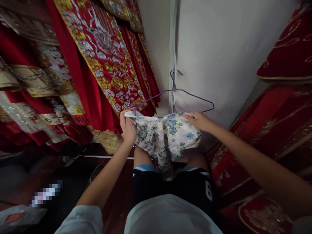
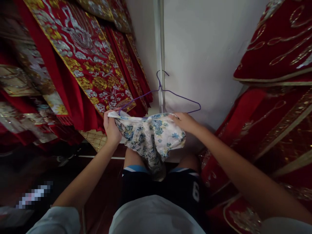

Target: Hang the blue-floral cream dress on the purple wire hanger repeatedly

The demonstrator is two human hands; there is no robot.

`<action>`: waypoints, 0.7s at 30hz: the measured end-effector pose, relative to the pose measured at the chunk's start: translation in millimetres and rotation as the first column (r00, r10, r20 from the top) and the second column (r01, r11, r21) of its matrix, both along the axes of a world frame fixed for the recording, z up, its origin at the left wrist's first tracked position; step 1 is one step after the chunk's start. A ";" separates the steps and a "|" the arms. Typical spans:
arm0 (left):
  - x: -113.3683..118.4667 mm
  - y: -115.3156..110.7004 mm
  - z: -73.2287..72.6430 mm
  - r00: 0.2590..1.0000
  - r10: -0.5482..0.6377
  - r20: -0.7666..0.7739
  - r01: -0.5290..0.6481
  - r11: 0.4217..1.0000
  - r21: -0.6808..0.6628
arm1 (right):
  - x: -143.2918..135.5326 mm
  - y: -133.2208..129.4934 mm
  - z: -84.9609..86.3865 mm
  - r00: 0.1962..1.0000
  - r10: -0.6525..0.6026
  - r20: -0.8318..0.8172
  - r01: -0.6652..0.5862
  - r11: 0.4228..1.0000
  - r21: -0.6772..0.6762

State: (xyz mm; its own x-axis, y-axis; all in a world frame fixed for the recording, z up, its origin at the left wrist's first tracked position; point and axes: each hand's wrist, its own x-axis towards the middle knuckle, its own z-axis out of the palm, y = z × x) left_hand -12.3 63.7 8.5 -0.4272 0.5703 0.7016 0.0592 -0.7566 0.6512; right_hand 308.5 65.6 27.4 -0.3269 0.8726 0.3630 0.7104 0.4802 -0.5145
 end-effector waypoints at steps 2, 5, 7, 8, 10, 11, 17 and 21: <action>0.9 -4.7 0.5 0.999 0.045 -0.020 -0.044 0.999 0.028 | -0.3 2.2 -2.3 1.000 -0.013 -0.012 0.013 1.000 0.001; 0.1 -7.3 0.5 0.998 0.056 -0.027 -0.055 0.998 0.023 | -0.4 5.1 -7.2 0.998 -0.012 -0.068 0.011 1.000 -0.018; -2.1 -1.6 2.9 1.000 0.020 0.011 -0.019 0.999 -0.042 | -0.1 5.8 -10.9 0.993 0.006 -0.120 -0.011 0.999 -0.040; -3.3 4.0 5.4 0.999 -0.013 0.029 0.015 0.995 -0.096 | 0.1 5.8 -12.6 0.990 0.010 -0.144 -0.017 0.999 -0.048; -5.0 19.4 12.9 0.995 -0.098 0.036 0.103 0.972 -0.211 | 0.5 5.2 -15.6 0.985 0.009 -0.175 -0.019 0.998 -0.059; -5.2 28.2 17.8 0.990 -0.141 0.014 0.140 0.956 -0.258 | 0.4 4.7 -16.8 0.983 0.008 -0.185 -0.020 0.998 -0.064; 10.6 65.1 59.7 0.852 -0.234 -0.468 0.042 0.922 -0.384 | -10.9 2.4 -23.1 0.975 0.012 -0.223 -0.032 0.996 -0.086; 35.2 65.8 84.9 0.596 0.011 -0.803 -0.235 0.958 -0.161 | -22.7 6.1 -29.3 0.975 -0.002 -0.224 -0.022 0.994 -0.107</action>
